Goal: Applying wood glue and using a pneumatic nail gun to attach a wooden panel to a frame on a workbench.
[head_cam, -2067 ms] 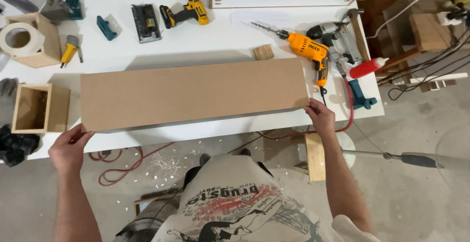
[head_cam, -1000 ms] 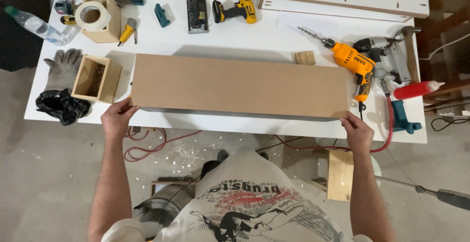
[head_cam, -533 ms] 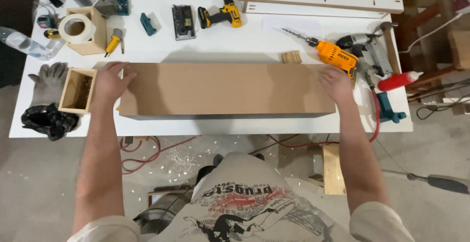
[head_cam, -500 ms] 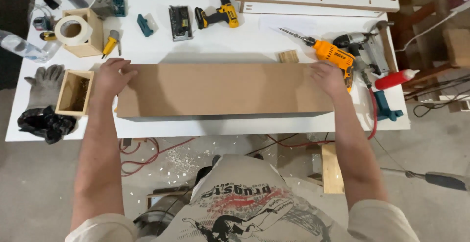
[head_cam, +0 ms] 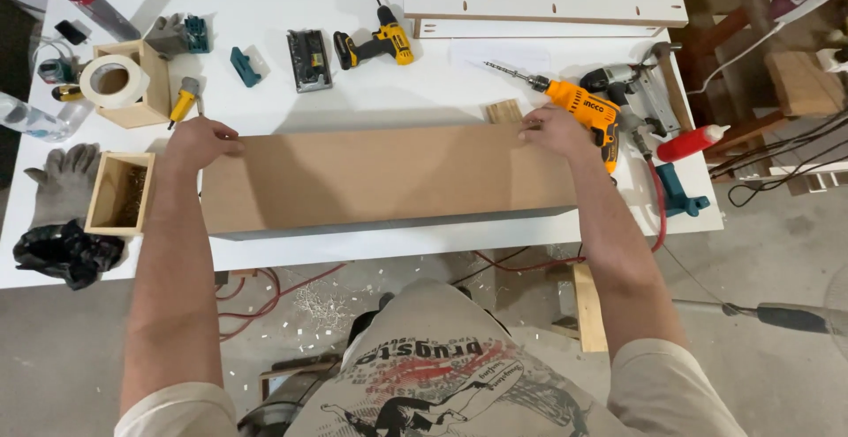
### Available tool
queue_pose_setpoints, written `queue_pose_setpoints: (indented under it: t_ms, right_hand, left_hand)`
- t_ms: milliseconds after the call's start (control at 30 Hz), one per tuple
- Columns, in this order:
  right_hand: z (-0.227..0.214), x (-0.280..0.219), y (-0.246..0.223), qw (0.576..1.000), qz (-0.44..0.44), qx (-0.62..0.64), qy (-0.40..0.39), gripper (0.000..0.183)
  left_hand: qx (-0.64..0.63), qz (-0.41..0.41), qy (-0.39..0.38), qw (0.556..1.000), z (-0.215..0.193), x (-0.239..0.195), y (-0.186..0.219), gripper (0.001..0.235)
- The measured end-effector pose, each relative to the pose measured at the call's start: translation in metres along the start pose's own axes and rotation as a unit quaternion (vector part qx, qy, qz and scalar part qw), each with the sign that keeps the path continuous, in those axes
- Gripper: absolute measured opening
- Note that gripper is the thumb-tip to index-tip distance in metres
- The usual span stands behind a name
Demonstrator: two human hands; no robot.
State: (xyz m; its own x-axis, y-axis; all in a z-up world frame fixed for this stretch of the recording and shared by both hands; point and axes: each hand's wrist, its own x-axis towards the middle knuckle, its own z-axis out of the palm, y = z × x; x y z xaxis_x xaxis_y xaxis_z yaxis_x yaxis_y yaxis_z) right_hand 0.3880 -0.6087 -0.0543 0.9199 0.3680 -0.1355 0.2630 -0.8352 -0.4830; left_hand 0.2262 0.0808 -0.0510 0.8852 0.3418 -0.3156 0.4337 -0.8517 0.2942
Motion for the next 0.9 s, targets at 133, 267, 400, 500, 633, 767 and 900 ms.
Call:
queue_pose_setpoints:
  t_ms: [133,267,400,500,633,767,900]
  right_hand:
    - [-0.002,-0.005,-0.008,0.999,0.023,-0.039,0.017,0.028]
    - [-0.002,-0.049,0.010,0.989,0.074,0.046,0.124,0.056]
    - [-0.009,-0.153,0.023,0.963,0.130,0.115,0.205,0.036]
    - [-0.008,-0.203,0.000,0.938,0.245,0.213,0.119,0.039]
    - [0.013,-0.215,0.007,0.925,0.255,0.242,0.145,0.044]
    - [0.026,-0.208,0.031,0.921,0.257,0.231,0.182,0.037]
    - [0.030,-0.204,0.042,0.929,0.246,0.200,0.191,0.032]
  left_hand:
    - [-0.023,-0.019,0.013,0.999,-0.008,-0.018,0.015,0.036]
    - [-0.081,0.050,0.102,0.990,0.015,-0.033,-0.038,0.068]
    - [-0.072,0.001,0.165,0.984,0.026,-0.128,-0.064,0.044]
    - [-0.175,-0.088,0.102,0.975,0.025,-0.193,-0.052,0.049]
    - [-0.311,-0.131,0.137,0.931,0.030,-0.228,-0.022,0.037]
    - [-0.336,-0.125,0.162,0.919,0.053,-0.220,-0.042,0.035]
    - [-0.354,-0.095,0.174,0.914,0.059,-0.215,-0.050,0.038]
